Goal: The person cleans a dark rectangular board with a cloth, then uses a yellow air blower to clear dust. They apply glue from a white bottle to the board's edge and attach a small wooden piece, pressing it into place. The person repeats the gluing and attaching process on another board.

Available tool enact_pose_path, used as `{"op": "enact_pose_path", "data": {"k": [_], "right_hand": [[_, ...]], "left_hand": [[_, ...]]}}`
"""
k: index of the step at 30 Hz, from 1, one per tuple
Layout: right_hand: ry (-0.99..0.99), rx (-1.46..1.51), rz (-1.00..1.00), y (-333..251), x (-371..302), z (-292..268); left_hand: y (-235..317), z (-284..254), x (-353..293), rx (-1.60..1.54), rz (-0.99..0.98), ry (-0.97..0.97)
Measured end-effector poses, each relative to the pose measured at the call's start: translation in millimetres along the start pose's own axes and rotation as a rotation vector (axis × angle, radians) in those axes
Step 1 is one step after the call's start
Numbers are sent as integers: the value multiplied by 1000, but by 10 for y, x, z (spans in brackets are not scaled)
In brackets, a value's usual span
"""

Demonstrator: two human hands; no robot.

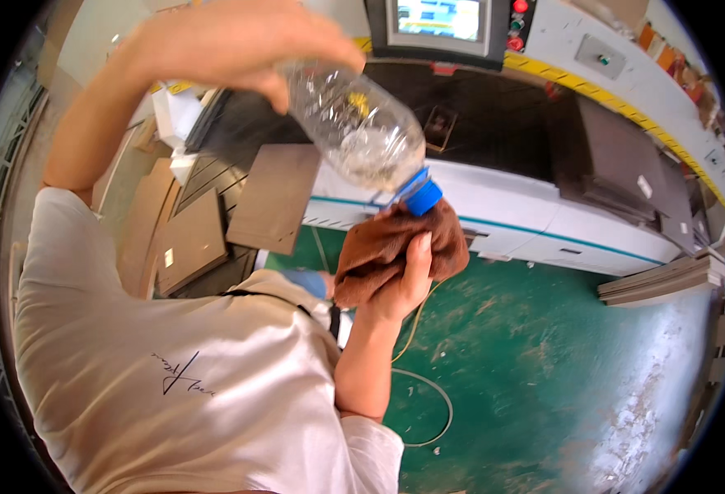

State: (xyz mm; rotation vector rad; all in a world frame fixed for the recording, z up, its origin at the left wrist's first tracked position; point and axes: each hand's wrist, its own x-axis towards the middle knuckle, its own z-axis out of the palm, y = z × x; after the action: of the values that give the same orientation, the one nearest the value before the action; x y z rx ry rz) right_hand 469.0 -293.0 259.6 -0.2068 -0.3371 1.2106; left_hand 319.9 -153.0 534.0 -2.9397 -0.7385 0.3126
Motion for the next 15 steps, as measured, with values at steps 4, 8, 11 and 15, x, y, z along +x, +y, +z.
{"op": "enact_pose_path", "data": {"k": [4,8,11,15], "right_hand": [[-43,-59,-132,-277,111,139],[-20,-149,-337,-583,336,360],[55,-258,-422,-775,438,262],[170,-476,-406,-866,441,-82]], "left_hand": [[-82,498,72,-379,-63,3],[-126,1004,477,-823,13,230],[-388,979,1120,-1114,5,582],[-1287,410,2255,-1194,69,1176]]}}
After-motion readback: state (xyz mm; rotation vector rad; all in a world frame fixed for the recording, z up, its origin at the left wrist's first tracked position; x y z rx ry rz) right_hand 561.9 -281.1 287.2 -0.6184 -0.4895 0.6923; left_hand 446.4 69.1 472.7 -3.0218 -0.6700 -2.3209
